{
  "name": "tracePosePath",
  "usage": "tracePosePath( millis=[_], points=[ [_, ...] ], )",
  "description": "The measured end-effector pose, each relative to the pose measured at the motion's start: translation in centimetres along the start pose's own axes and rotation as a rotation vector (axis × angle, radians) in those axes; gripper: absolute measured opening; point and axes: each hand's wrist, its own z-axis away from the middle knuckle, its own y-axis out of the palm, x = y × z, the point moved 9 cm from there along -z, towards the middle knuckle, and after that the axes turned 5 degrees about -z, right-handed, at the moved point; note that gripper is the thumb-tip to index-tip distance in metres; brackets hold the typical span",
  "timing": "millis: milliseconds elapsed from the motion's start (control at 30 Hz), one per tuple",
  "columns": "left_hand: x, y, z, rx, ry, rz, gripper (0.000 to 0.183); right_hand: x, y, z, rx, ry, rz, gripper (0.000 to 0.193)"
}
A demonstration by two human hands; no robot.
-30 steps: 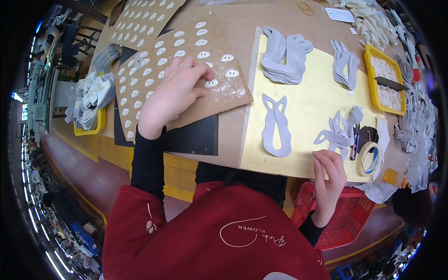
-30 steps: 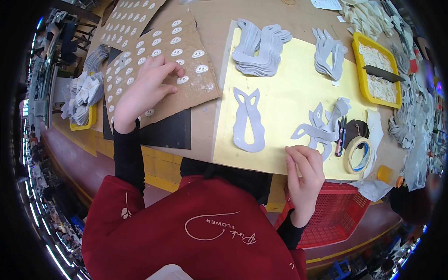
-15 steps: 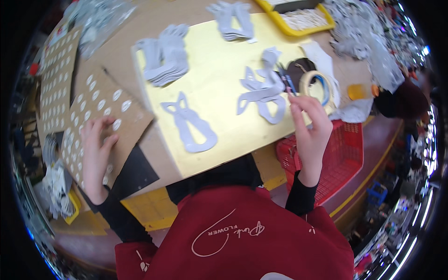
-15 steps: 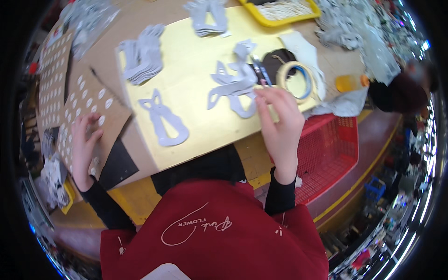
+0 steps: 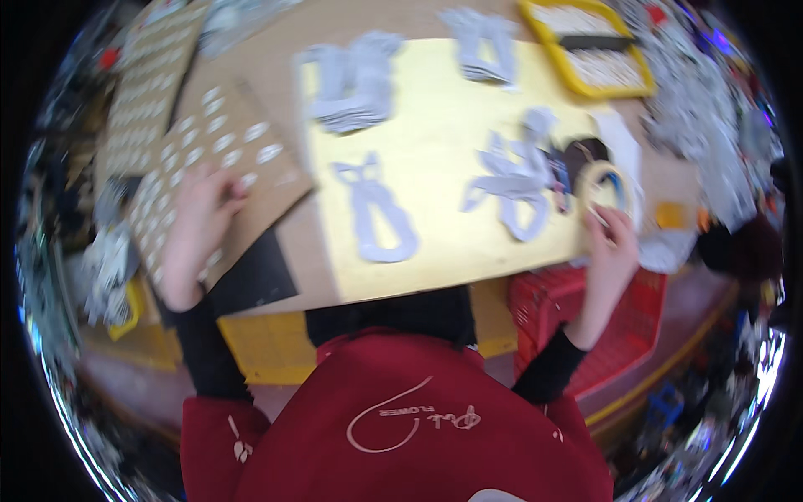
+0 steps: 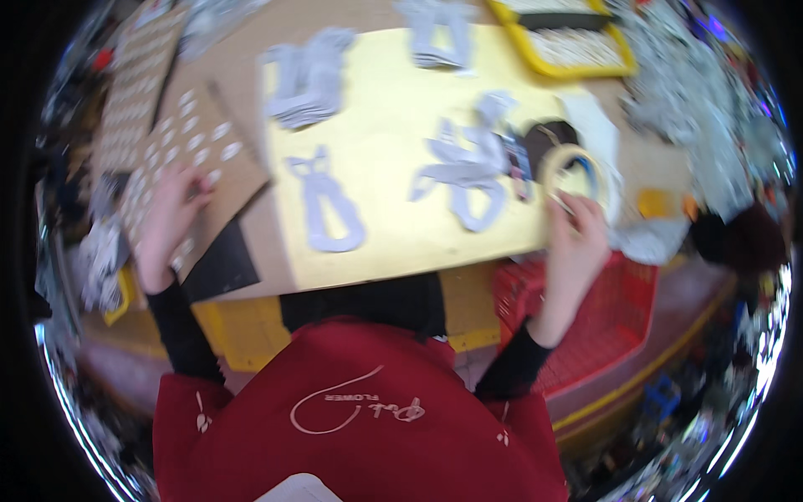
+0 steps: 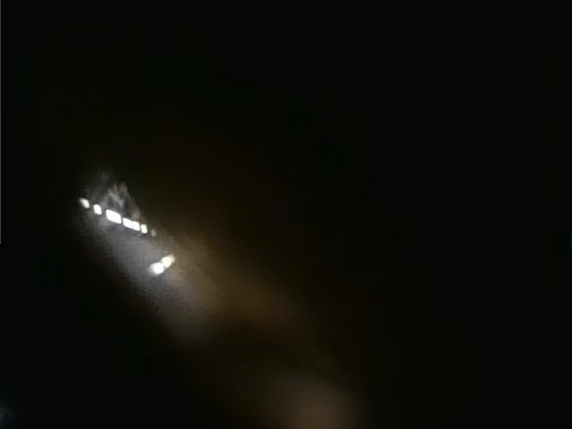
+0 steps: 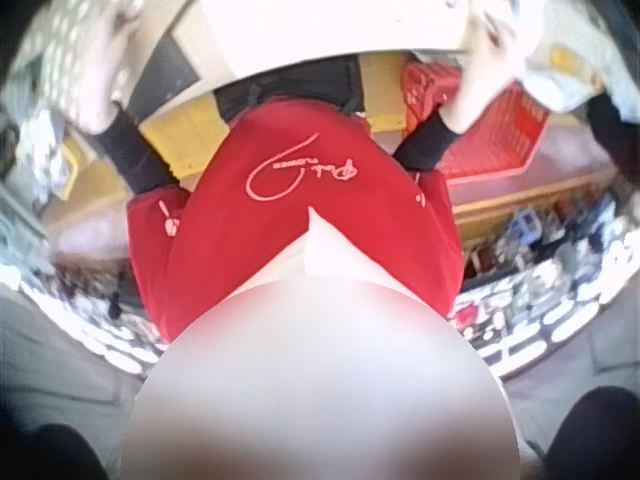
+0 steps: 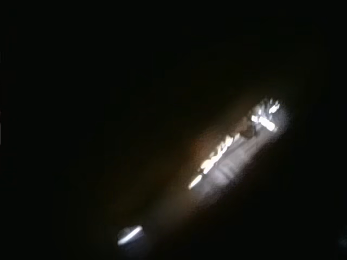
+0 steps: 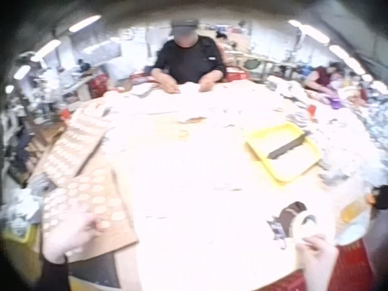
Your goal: The person repeatedly picks up small white circular pieces and attaches them to gray foam cutouts on a workbench. They handle the pieces one at a time, aligning and pressing them into place. The workbench contains stacks of foam parts, a utility knife, and other craft materials.
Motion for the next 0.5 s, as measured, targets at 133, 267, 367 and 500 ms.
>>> tracePosePath(
  millis=[133, 267, 367, 500],
  points=[
    [-1.3, -2.0, 1.9, -0.343, 0.026, 0.043, 0.033, -2.3, -0.8, 0.1, -0.093, 0.119, -0.072, 0.013],
    [-2.0, -2.4, 2.9, -0.374, -0.074, 0.064, 0.038, -2.9, -2.1, 0.3, -0.233, 0.194, -0.162, 0.021],
    [-3.6, -3.0, 3.7, -0.447, -0.067, -0.001, 0.037, -1.7, -2.6, 0.5, -0.302, 0.184, -0.318, 0.024],
    [-4.6, -3.1, 4.3, -0.499, -0.022, 0.08, 0.034, 0.6, -2.4, 0.9, -0.31, 0.161, -0.293, 0.024]
  ],
)
